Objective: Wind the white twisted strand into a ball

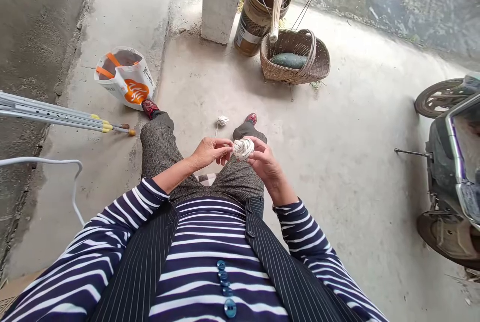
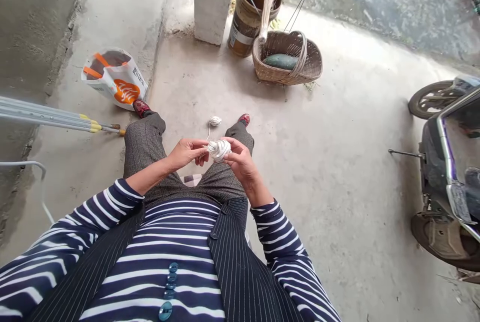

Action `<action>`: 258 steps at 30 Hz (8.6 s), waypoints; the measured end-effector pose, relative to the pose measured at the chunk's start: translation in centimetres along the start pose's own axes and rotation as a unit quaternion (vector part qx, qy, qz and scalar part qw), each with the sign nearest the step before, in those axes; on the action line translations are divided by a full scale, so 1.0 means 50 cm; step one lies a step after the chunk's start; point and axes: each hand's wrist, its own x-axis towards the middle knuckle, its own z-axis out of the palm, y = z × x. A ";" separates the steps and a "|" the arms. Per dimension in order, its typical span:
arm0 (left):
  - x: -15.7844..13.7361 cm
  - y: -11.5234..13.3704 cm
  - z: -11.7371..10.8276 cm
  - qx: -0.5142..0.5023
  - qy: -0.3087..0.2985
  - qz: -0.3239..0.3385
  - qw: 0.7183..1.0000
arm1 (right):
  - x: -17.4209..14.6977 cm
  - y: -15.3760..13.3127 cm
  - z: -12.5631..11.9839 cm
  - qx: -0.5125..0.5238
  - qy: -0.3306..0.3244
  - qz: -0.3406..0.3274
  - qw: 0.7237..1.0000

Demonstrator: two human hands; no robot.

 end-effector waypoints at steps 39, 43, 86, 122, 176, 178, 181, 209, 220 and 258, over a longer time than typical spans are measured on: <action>0.038 0.043 -0.115 0.097 -0.145 -0.188 0.967 | -0.036 -0.035 0.029 -0.239 -0.138 -0.127 0.953; 0.046 0.036 -0.102 0.128 -0.162 -0.177 0.962 | -0.037 -0.032 0.044 -0.234 -0.124 -0.139 0.954; 0.018 0.066 -0.057 0.005 -0.146 -0.118 0.982 | 0.011 -0.087 0.021 -0.007 0.008 -0.162 0.987; 0.014 0.043 -0.011 0.057 0.097 0.050 0.992 | 0.013 -0.084 0.078 -0.023 0.102 -0.163 0.981; 0.047 -0.056 -0.047 -0.022 0.078 -0.005 0.997 | 0.004 -0.265 0.090 -0.086 0.076 -0.244 0.963; 0.042 -0.067 -0.050 0.008 0.100 -0.007 0.995 | 0.011 -0.265 0.077 -0.084 0.086 -0.251 0.961; 0.041 -0.073 -0.060 0.054 0.140 -0.002 0.989 | 0.015 -0.266 0.057 -0.073 0.105 -0.261 0.957; -0.010 0.006 -0.122 -0.054 0.017 -0.097 0.994 | -0.022 -0.254 0.013 -0.025 0.135 -0.239 0.961; 0.045 0.057 -0.015 0.060 0.116 0.158 0.979 | 0.011 -0.194 0.077 -0.013 0.068 -0.144 0.987; 0.109 0.088 -0.040 0.182 0.183 0.159 0.953 | 0.050 -0.172 0.117 0.006 0.094 -0.138 0.986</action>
